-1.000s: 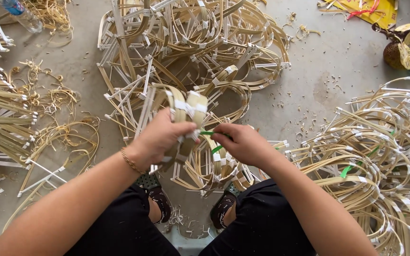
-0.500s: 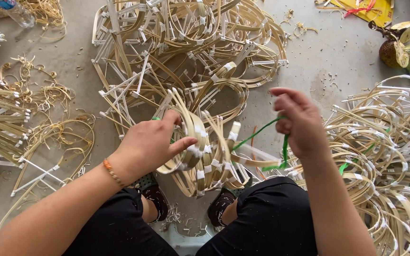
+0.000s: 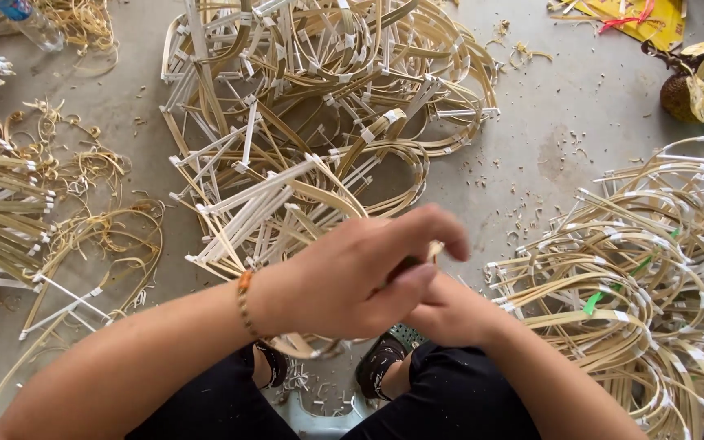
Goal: Assembling and securing curved bamboo frames using plastic zip ties to create structured components.
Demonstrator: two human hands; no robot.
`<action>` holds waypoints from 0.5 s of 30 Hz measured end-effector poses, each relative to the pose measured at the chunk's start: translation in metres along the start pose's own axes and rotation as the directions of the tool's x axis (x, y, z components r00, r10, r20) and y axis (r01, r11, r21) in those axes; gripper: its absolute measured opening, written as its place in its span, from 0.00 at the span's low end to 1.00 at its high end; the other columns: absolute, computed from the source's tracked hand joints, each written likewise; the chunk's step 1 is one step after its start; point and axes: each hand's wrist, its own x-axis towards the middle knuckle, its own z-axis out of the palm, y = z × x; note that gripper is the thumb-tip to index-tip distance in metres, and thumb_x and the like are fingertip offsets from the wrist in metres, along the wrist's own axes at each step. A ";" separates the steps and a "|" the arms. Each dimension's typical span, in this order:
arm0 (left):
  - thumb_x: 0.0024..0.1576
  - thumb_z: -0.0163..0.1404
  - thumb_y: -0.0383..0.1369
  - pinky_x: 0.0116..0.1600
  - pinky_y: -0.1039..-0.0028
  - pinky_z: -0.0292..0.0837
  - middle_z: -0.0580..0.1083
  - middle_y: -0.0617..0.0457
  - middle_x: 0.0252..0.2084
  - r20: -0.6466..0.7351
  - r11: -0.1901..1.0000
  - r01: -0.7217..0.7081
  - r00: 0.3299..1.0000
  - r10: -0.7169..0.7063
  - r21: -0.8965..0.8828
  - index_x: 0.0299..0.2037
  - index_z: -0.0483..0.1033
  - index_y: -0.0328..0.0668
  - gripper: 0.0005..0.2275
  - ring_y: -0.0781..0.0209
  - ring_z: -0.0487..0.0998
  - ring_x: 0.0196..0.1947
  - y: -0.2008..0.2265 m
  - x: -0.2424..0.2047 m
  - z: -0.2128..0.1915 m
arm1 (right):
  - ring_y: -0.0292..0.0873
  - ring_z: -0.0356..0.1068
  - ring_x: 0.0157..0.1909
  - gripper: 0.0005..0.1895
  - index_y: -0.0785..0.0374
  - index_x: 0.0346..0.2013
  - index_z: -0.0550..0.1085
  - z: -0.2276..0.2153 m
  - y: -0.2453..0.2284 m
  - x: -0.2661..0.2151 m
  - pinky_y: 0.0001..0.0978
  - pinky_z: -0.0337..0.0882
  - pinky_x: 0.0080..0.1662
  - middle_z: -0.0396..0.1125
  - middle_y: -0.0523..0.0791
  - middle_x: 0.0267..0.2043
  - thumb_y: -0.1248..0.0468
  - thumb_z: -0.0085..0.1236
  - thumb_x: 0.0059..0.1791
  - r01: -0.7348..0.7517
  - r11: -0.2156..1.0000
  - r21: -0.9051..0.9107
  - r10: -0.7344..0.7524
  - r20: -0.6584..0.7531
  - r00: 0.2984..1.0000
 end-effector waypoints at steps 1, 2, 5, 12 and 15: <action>0.61 0.44 0.21 0.28 0.74 0.62 0.66 0.57 0.23 0.016 1.000 -0.021 1.000 0.021 0.002 0.57 0.63 0.41 0.14 0.69 0.66 0.19 -0.001 0.010 0.000 | 0.45 0.66 0.54 0.17 0.74 0.58 0.65 0.005 -0.003 0.002 0.35 0.71 0.49 0.65 0.53 0.54 0.60 0.44 0.65 0.293 0.948 -0.121 -0.292 0.026 0.956; 0.61 0.44 0.21 0.28 0.74 0.62 0.66 0.57 0.23 0.013 1.000 -0.017 1.000 0.017 0.002 0.57 0.63 0.41 0.14 0.69 0.66 0.19 0.000 0.026 -0.004 | 0.45 0.66 0.54 0.17 0.74 0.58 0.65 -0.002 0.006 -0.008 0.35 0.71 0.49 0.65 0.53 0.54 0.60 0.44 0.65 0.292 0.949 -0.117 -0.291 0.029 0.956; 0.62 0.44 0.26 0.24 0.75 0.71 0.71 0.56 0.23 0.180 0.977 0.185 0.963 -0.201 0.105 0.56 0.67 0.43 0.12 0.66 0.72 0.19 -0.024 0.069 -0.020 | 0.35 0.68 0.36 0.17 0.65 0.38 0.72 -0.024 0.029 -0.043 0.28 0.71 0.37 0.68 0.43 0.34 0.58 0.39 0.61 -0.115 0.967 0.225 0.151 -0.150 0.977; 0.60 0.53 0.36 0.61 0.66 0.69 0.71 0.39 0.59 -0.329 0.765 0.593 0.796 -0.508 0.251 0.64 0.62 0.34 0.24 0.49 0.73 0.58 -0.274 0.085 -0.053 | 0.34 0.44 0.19 0.25 0.57 0.19 0.56 -0.082 0.019 -0.158 0.30 0.48 0.26 0.46 0.38 0.18 0.56 0.42 0.60 -0.075 0.995 -0.066 0.023 -0.581 0.814; 0.53 0.61 0.38 0.63 0.64 0.62 0.65 0.32 0.64 -0.301 0.697 0.656 0.753 -0.585 0.287 0.67 0.54 0.28 0.37 0.43 0.67 0.64 -0.369 0.068 -0.027 | 0.34 0.44 0.19 0.22 0.55 0.20 0.57 -0.132 0.061 -0.257 0.30 0.49 0.29 0.46 0.38 0.18 0.56 0.45 0.58 -0.246 0.921 -0.303 -0.008 -0.645 0.764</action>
